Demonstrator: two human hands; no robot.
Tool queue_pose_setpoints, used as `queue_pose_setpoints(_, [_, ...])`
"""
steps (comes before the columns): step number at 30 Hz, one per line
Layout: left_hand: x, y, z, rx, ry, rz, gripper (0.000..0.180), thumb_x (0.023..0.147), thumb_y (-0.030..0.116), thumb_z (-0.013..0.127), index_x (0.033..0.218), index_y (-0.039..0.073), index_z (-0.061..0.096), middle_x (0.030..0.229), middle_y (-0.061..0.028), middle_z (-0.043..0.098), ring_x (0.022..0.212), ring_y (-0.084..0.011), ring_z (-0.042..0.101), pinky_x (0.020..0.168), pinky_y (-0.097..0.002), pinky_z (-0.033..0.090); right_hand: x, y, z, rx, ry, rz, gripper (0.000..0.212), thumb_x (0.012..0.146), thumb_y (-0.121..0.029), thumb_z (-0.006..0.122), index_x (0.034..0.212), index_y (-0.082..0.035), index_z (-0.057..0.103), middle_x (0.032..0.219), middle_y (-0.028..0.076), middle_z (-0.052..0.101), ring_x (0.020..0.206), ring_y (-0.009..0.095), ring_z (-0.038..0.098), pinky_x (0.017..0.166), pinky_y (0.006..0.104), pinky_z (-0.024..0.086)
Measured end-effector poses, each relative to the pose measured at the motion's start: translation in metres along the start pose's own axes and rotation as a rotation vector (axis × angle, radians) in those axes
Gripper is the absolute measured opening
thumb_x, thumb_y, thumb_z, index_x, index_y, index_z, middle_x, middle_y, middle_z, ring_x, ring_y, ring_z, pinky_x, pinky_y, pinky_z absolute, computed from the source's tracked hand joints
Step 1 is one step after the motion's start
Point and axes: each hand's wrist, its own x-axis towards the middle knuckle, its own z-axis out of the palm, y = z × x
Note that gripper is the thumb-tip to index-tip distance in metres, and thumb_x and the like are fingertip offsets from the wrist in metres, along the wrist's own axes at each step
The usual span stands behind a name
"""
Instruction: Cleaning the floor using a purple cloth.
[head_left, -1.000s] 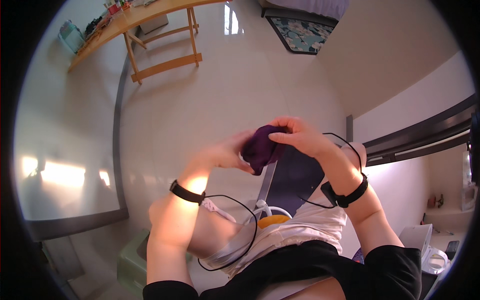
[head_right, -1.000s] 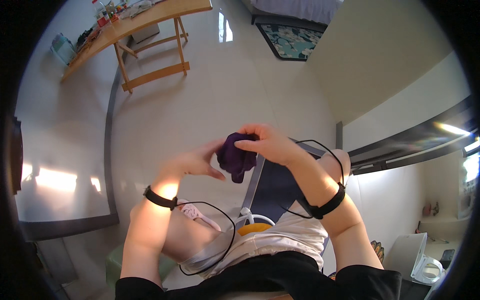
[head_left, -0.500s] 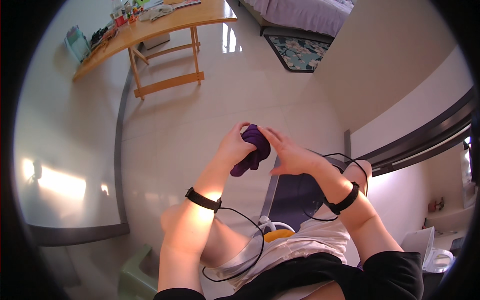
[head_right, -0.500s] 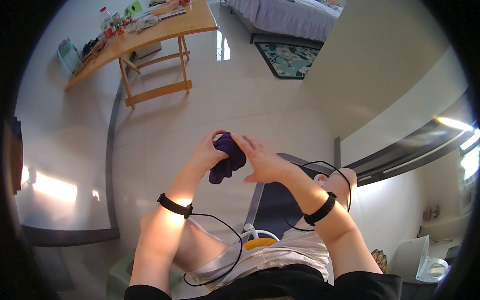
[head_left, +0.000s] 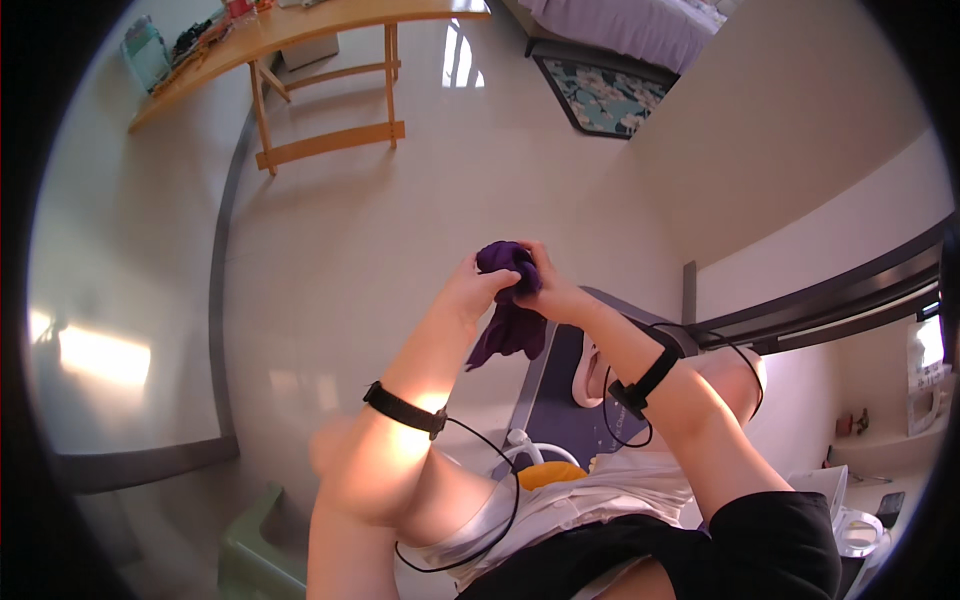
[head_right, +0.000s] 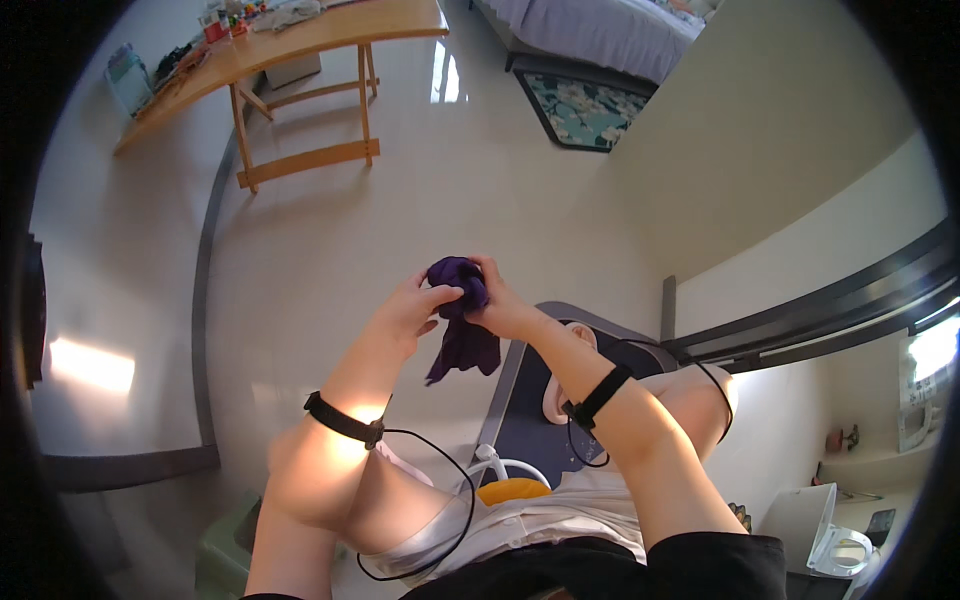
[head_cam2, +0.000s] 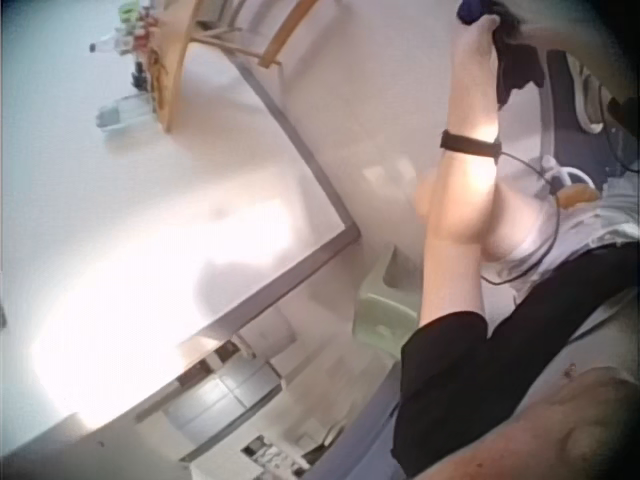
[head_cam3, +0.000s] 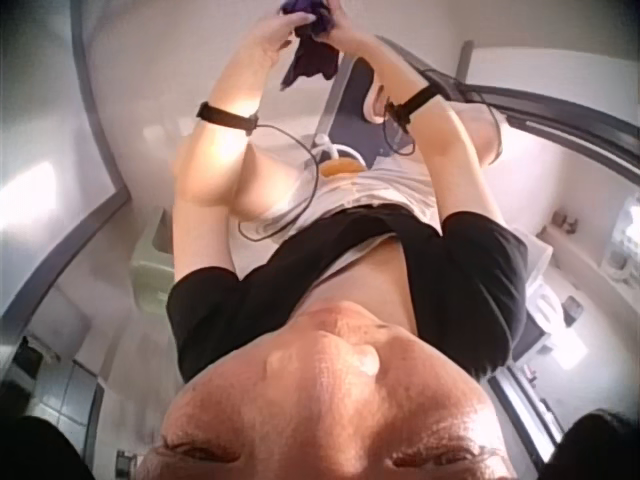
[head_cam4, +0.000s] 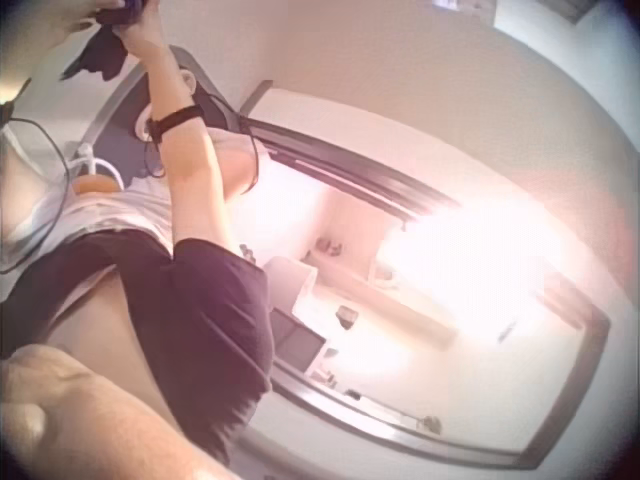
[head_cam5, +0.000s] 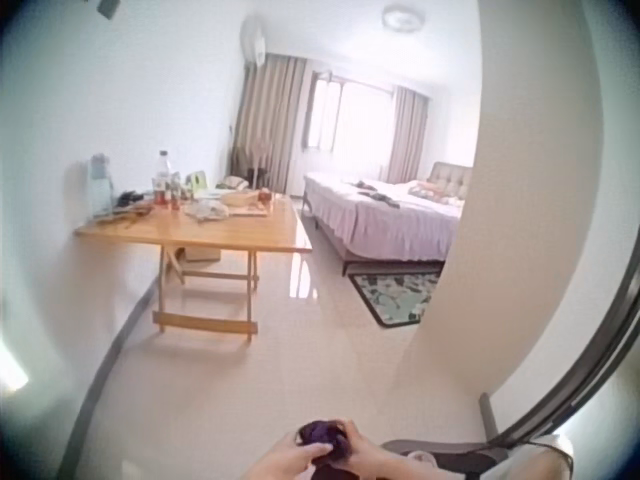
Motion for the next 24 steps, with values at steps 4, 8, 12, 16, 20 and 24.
queue_pose_setpoints(4, [0.005,-0.016,0.002,0.141,0.271,-0.041,0.088,0.08,0.018,0.075,0.154,0.009,0.028,0.153,-0.0133,0.035,0.139,-0.0253,0.037,0.111,-0.0424,0.032,0.015,0.083,-0.026,0.125,0.042,0.271,0.079,0.073,0.005,0.064,0.145,-0.013,0.039,0.121,0.01,0.059,0.115,0.025,0.057,0.1,0.0363,0.045])
queue_pose_setpoints(8, [-0.009,-0.007,-0.002,0.095,0.246,-0.047,0.084,0.086,0.017,0.069,0.157,0.011,0.024,0.16,-0.0152,0.026,0.144,-0.0251,0.031,0.113,-0.0415,0.03,0.026,0.173,-0.057,0.293,0.259,0.543,0.075,0.069,0.004,0.062,0.141,-0.008,0.046,0.115,0.01,0.061,0.107,0.024,0.058,0.095,0.0353,0.046])
queue_pose_setpoints(12, [-0.012,-0.012,-0.014,0.023,0.239,-0.128,0.078,0.089,0.015,0.065,0.157,0.013,0.026,0.16,-0.0151,0.025,0.145,-0.0249,0.03,0.113,-0.0401,0.031,0.046,0.235,-0.083,0.254,0.451,0.608,0.079,0.067,0.003,0.061,0.144,-0.007,0.043,0.113,0.013,0.062,0.102,0.026,0.06,0.088,0.0369,0.05])
queue_pose_setpoints(16, [-0.019,0.003,-0.016,0.02,0.271,-0.18,0.074,0.09,0.012,0.063,0.156,0.013,0.029,0.159,-0.0147,0.027,0.144,-0.0271,0.031,0.113,-0.0394,0.032,0.071,0.302,-0.108,-0.209,0.635,0.5,0.095,0.073,-0.004,0.066,0.156,-0.006,0.02,0.135,0.026,0.054,0.122,0.039,0.055,0.102,0.042,0.045])
queue_pose_setpoints(20, [-0.018,0.01,-0.028,0.053,0.355,-0.182,0.072,0.088,0.008,0.063,0.154,0.01,0.033,0.157,-0.0149,0.032,0.141,-0.0292,0.035,0.112,-0.0402,0.035,0.095,0.349,-0.101,-0.485,0.586,0.707,0.094,0.083,-0.04,0.07,0.158,-0.026,0.015,0.159,0.02,0.025,0.142,0.042,0.031,0.11,0.0564,0.031])
queue_pose_setpoints(24, [-0.012,0.006,-0.036,0.017,0.406,-0.24,0.072,0.088,0.006,0.063,0.153,0.008,0.034,0.157,-0.0146,0.033,0.14,-0.029,0.037,0.111,-0.0396,0.037,0.121,0.341,-0.041,-0.792,0.619,0.623,0.083,0.087,-0.048,0.066,0.155,-0.04,0.02,0.161,0.014,0.022,0.14,0.042,0.028,0.104,0.066,0.029])
